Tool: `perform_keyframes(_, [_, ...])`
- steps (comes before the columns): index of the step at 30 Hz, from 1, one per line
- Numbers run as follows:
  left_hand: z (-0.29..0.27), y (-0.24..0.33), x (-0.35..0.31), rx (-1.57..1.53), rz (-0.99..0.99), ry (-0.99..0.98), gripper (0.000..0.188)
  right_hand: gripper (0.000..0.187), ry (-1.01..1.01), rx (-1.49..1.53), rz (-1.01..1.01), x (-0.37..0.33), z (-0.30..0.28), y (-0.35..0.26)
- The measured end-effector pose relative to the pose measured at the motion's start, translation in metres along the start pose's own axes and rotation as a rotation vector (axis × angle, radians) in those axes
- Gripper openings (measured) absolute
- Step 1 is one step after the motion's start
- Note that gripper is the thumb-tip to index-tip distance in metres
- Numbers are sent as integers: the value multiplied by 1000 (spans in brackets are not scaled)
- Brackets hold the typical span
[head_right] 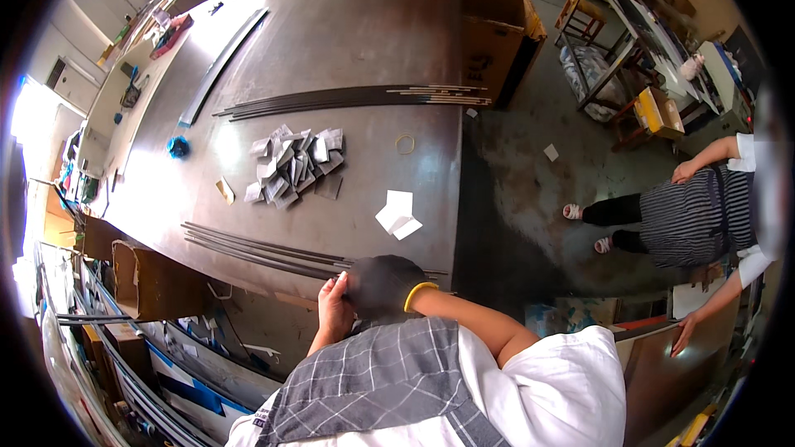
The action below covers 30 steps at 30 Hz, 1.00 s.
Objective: The person repeatedly picks up long, thin metal rods from a workbench, rubs them with a small abrasive pad, and places them back down. The person also uses a handheld power tool to grind the ends of the rods and wipes the workbench surface with a cloth.
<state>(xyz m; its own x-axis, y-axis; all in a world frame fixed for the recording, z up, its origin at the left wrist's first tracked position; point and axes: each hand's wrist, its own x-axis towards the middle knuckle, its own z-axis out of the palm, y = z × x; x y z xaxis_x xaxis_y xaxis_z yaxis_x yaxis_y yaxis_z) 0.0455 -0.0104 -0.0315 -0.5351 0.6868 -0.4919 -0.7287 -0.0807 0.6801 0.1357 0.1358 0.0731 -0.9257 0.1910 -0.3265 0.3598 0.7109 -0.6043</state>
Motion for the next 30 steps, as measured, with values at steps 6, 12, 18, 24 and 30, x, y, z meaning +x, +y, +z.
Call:
perform_keyframes(6, [2, 8, -5, 24, 19, 43, 30, 28, 0, 564, 193, -13, 18, 46])
perform_keyframes(12, [1, 28, -10, 119, 77, 38, 38, 21, 130, 415, 161, -39, 8, 34])
perform_keyframes(18, [9, 37, -39, -309, -154, 45, 29, 20, 417, 264, -30, -46, 20, 34])
perform_keyframes(24, [-5, 13, -34, -289, -50, -92, 26, 21, 164, 342, -27, -48, 21, 34])
perform_keyframes(30, [8, 23, -49, -209, -25, 98, 24, 24, 2, 629, 44, -45, 29, 26])
